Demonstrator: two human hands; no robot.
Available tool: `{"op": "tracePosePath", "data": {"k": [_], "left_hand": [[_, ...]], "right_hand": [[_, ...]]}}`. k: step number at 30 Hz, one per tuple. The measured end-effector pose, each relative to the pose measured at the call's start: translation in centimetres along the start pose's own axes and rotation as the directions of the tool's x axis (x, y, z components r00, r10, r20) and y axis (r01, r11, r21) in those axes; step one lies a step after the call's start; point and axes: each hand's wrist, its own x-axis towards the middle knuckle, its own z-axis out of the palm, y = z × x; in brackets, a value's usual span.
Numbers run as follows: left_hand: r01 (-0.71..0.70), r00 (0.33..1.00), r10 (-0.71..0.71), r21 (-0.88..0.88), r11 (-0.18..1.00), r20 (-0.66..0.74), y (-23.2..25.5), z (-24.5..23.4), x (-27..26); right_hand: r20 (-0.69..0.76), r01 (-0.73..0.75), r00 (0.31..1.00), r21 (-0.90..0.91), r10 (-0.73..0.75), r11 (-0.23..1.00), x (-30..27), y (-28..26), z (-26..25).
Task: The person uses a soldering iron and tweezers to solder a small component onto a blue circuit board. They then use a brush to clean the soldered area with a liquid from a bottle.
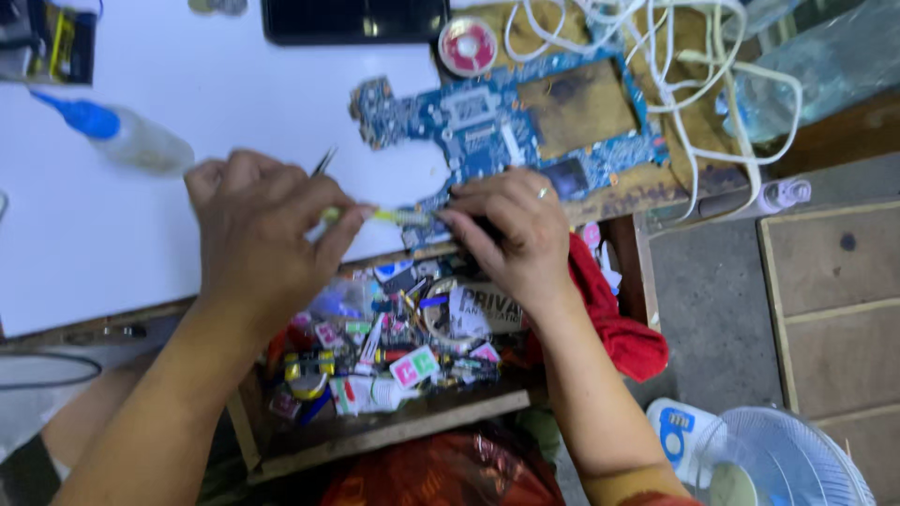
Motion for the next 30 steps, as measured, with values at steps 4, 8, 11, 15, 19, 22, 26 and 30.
{"op": "tracePosePath", "data": {"k": [4, 8, 11, 15, 19, 22, 26, 30], "left_hand": [[-0.095, 0.995, 0.095, 0.044, 0.994, -0.005, 0.8, 0.6, -0.3], [-0.045, 0.998, 0.049, 0.08, 0.996, -0.045, 0.6, -0.7, -0.5], [-0.055, 0.994, 0.053, -0.02, 0.998, -0.094, 2.1, -1.8, -1.6], [0.041, 0.991, -0.066, -0.199, 0.979, -0.118, 0.8, -3.1, -4.6], [0.501, 0.632, -0.701, -0.515, 0.695, -0.331, -3.8, -3.2, -6.6], [0.356, 0.737, -0.553, -0.473, 0.806, -0.388, -6.1, -3.2, -7.0], [0.176, 0.844, -0.332, -0.367, 0.913, -0.422, -8.8, -3.6, -5.5], [0.153, 0.902, -0.201, -0.152, 0.977, -0.382, -10.6, -2.6, -5.2]], "right_hand": [[-0.007, 0.033, 0.999, -0.047, -0.034, 0.998, 0.1, 0.2, -0.1], [0.005, 0.006, 1.0, -0.044, -0.006, 0.999, -0.4, 0.1, 0.1], [0.0, -0.006, 1.0, -0.043, 0.006, 0.999, -0.2, 0.2, 0.1], [0.032, -0.058, 0.998, -0.026, 0.059, 0.998, -0.6, 0.1, -0.3], [0.055, -0.043, 0.998, 0.067, 0.039, 0.997, -0.2, 0.1, -0.7], [0.078, -0.055, 0.996, 0.118, 0.046, 0.991, -0.4, -0.1, -1.1], [0.107, -0.089, 0.992, 0.193, 0.069, 0.977, -0.1, -0.1, -1.4], [0.155, -0.119, 0.984, 0.233, 0.084, 0.965, 0.1, -0.2, -1.8]]}}
